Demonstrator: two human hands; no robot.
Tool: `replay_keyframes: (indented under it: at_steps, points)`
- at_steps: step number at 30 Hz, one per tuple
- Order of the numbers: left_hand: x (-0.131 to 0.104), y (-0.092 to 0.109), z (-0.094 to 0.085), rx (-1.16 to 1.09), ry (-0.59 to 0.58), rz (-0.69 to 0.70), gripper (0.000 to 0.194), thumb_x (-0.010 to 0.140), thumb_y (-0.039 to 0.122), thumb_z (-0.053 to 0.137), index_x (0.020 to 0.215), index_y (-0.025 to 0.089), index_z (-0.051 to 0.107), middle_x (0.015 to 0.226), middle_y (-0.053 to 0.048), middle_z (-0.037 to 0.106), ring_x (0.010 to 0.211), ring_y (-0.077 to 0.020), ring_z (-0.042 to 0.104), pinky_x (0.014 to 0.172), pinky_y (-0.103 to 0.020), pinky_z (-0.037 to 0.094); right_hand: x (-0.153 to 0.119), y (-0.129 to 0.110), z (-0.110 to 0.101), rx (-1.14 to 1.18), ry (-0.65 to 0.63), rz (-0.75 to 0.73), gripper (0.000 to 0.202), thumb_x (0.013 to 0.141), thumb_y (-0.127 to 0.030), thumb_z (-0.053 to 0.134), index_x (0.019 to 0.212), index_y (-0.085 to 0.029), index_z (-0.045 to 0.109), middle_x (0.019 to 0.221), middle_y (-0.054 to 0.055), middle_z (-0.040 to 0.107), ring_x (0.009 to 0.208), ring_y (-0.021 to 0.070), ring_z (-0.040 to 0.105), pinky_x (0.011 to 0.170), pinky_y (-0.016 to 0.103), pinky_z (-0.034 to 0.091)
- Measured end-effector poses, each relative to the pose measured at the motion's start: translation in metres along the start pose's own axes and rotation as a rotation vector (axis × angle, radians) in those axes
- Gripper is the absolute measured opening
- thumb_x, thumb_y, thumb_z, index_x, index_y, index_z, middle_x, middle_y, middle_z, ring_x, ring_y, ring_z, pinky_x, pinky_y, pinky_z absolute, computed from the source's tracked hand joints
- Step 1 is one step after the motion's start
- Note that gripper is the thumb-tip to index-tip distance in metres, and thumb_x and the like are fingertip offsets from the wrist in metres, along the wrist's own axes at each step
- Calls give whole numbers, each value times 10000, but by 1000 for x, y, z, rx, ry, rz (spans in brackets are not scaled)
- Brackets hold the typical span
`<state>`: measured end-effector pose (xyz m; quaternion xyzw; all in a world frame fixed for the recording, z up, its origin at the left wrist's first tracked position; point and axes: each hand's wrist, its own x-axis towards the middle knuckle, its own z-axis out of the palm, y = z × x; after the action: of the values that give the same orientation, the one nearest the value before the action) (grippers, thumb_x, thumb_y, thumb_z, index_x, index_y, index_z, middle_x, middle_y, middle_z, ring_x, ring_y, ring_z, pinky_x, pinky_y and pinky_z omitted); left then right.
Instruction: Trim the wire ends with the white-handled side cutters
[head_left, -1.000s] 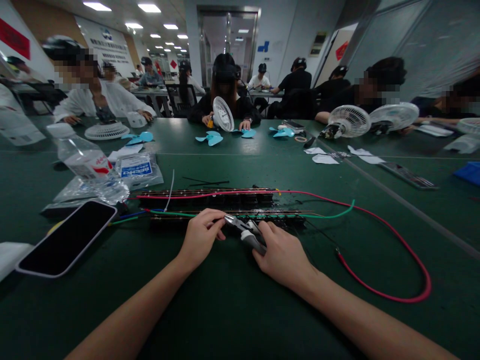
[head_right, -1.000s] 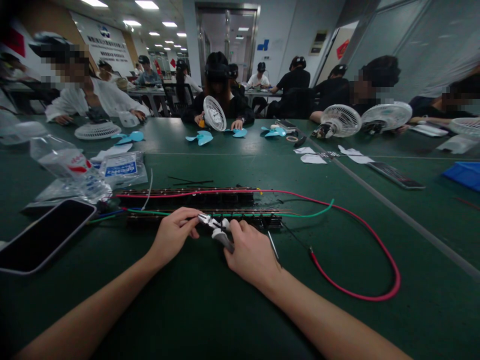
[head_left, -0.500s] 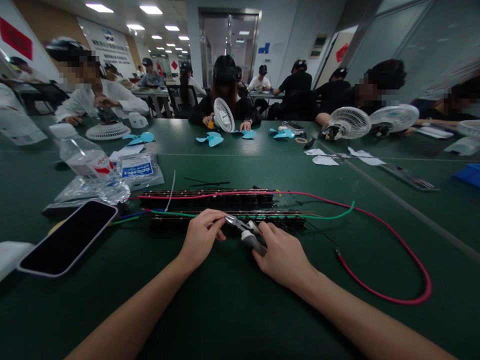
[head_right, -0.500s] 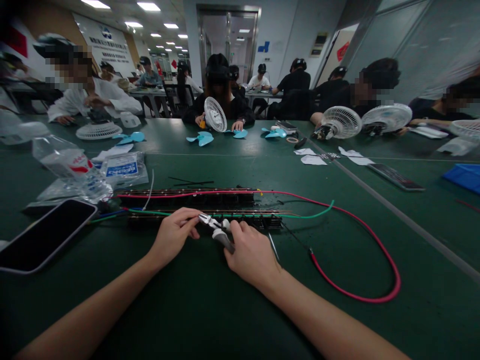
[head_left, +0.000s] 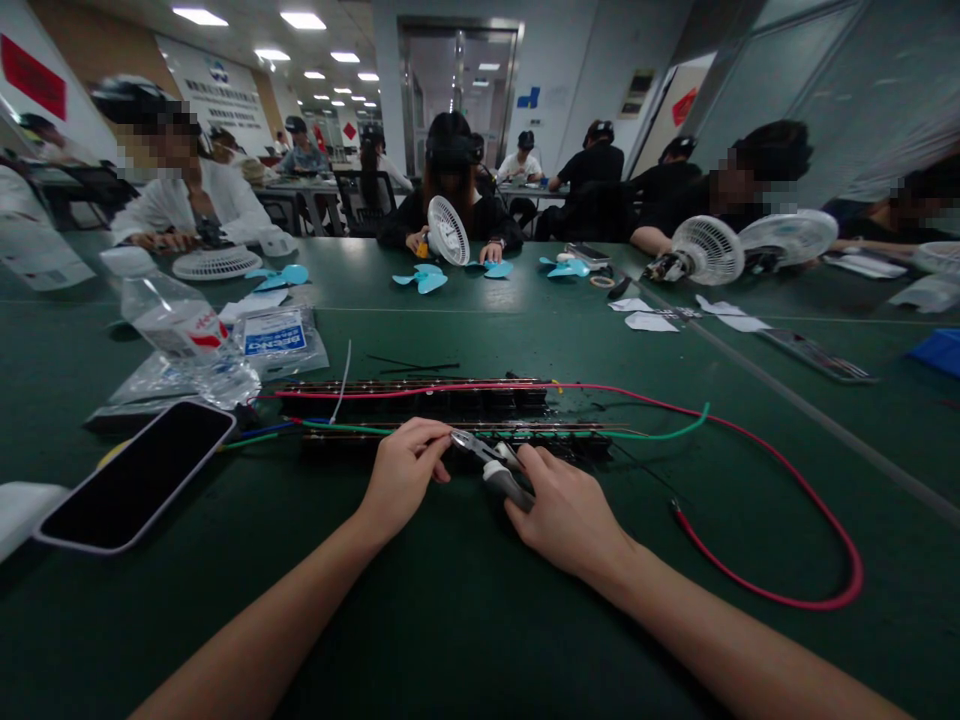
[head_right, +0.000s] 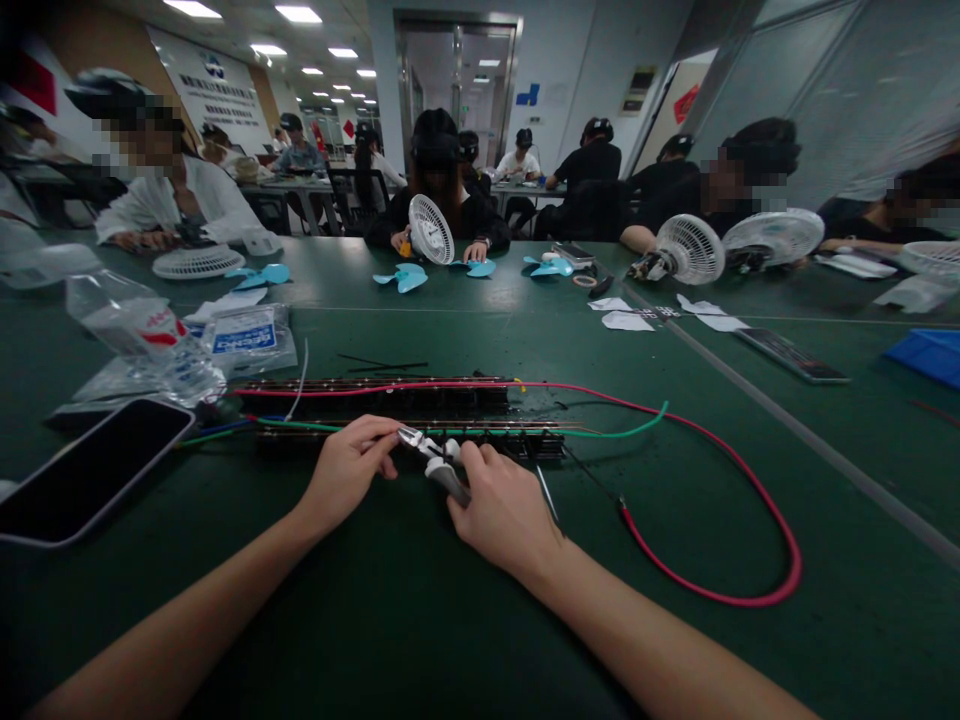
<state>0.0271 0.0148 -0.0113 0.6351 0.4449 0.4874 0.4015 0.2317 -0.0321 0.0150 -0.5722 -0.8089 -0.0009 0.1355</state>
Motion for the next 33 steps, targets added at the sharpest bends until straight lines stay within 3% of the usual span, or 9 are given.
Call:
replay_keyframes:
  at_steps: [9, 18, 33]
  points:
    - [-1, 4, 1, 33, 16, 0, 144, 860, 211, 584, 878, 132, 703, 977, -55, 633, 471, -65, 604, 443, -201, 505, 0, 4, 9, -7, 102, -16, 243, 712, -229, 564, 921, -200, 446, 921, 83, 554, 793, 215, 524, 653, 313, 398]
    - [0, 2, 2, 20, 24, -13, 138, 854, 198, 585, 873, 131, 704, 975, -57, 632, 468, -58, 596, 436, -189, 491, 1, 1, 13, -37, 115, -11, 276, 704, -221, 584, 945, -187, 455, 961, 104, 545, 861, 246, 510, 727, 355, 419]
    - [-1, 2, 2, 32, 15, -11, 130, 854, 201, 585, 856, 130, 695, 989, -53, 625, 459, -50, 571, 427, -193, 494, 1, -2, 2, -29, 3, 20, 233, 765, -288, 594, 940, -210, 461, 891, 55, 600, 773, 198, 571, 623, 287, 375]
